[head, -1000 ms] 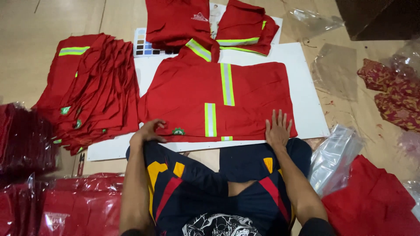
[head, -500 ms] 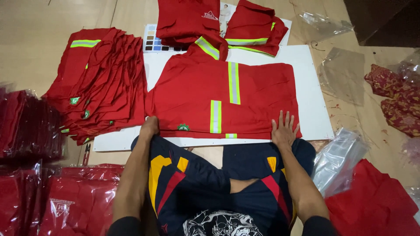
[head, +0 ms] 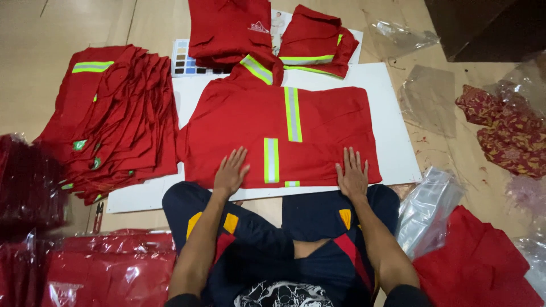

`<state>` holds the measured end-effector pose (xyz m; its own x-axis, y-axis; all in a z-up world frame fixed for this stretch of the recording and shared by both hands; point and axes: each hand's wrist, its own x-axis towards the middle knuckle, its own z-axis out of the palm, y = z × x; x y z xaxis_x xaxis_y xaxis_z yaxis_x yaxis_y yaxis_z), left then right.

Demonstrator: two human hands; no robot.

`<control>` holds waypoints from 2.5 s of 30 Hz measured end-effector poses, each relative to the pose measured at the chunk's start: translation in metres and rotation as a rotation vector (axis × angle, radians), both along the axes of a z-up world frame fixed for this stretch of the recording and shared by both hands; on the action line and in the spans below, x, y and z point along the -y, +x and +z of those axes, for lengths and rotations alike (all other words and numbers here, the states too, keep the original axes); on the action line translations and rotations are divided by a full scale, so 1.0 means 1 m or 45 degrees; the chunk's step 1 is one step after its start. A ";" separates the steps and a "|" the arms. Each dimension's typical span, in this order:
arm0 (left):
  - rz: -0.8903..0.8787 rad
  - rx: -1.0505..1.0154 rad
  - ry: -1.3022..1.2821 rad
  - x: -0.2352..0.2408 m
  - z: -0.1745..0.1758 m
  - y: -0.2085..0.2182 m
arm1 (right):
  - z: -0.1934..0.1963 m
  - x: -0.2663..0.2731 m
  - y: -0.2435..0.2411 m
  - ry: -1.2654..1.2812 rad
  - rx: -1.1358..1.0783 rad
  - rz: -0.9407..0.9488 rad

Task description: The person sits on the floor and folds a red long-sleeved shirt with reflective stripes. They smooth the fabric, fold the sleeves inward, and fold the shirt into a compact rectangle.

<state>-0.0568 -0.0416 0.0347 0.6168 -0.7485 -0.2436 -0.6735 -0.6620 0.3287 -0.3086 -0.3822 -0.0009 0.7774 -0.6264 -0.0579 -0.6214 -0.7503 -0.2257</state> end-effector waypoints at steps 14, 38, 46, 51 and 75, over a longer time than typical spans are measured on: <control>0.043 0.049 0.197 0.005 -0.005 -0.001 | -0.027 0.013 -0.003 -0.108 0.036 -0.260; 0.144 -0.127 0.290 0.003 0.013 -0.001 | -0.051 0.033 0.001 0.079 0.366 -0.901; 0.273 0.180 -0.157 0.044 -0.058 0.096 | -0.010 0.054 0.053 -0.350 0.800 -0.546; 0.436 0.218 -0.309 0.096 -0.041 0.200 | -0.002 0.118 0.135 0.028 0.555 -0.234; 1.001 -0.328 -0.951 0.068 -0.109 0.335 | 0.018 0.241 0.204 0.555 0.336 -0.432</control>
